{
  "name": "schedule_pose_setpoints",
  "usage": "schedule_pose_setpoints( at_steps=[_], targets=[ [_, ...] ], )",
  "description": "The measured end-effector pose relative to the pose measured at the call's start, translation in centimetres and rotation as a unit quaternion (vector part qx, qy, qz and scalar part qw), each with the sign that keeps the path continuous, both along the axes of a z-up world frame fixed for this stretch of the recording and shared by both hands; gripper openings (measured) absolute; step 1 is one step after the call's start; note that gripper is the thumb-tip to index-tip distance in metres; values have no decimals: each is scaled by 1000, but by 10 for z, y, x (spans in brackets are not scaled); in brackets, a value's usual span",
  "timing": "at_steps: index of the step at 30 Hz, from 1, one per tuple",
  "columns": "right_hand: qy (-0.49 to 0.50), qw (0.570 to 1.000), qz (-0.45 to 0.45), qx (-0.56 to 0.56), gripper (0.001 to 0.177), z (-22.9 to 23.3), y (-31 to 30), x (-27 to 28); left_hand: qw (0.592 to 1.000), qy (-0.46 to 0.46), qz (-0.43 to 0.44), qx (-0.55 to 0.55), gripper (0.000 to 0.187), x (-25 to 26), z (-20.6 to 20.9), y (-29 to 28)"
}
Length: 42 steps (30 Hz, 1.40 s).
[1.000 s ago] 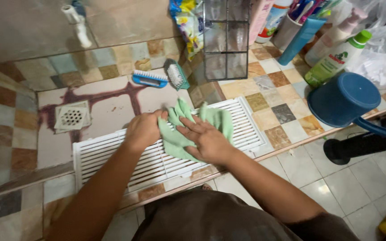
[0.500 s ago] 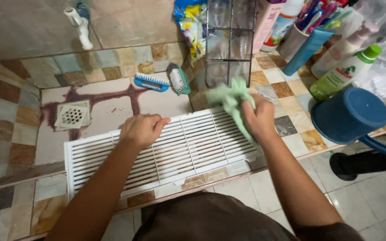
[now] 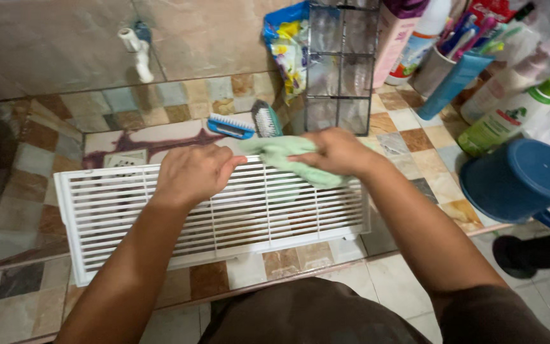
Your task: The person wipes a black fan cage with a green cloth, then wipes a white rectangular air filter with the same cloth. The person rotates and repositions both items to clean different sides.
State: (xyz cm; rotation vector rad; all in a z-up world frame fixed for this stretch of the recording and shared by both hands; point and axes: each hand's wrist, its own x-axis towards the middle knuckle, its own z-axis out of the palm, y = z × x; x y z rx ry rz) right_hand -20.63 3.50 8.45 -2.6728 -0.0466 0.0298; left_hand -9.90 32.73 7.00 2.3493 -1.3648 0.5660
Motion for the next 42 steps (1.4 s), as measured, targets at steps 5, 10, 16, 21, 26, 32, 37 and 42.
schedule_pose_setpoints(
  at_steps=[5,10,16,21,26,32,37,42],
  targets=[
    [29,999,3,36,43,9,-7,-3,1000,-17,0,-19,38,-4,10,5],
    [-194,973,116,-37,40,-22,-8,18,997,-49,-32,-39,33,-2,9,-14],
    [-239,943,3,230,28,-56,-76,33,999,-29,33,-22,37,5,3,-3],
    [-370,665,-73,645,22,-31,-129,-1,992,26,117,-31,32,11,-12,4],
    [-451,601,-164,639,39,-45,-103,-25,976,41,192,-97,35,20,-7,12],
    [-448,706,-265,480,34,-90,-53,4,962,38,237,-128,36,24,4,7],
    [-250,557,-314,728,35,-111,25,34,968,-17,211,-133,38,22,3,-20],
    [-199,522,-275,782,44,-108,81,18,978,-33,159,-134,35,27,8,-24]
  ],
)
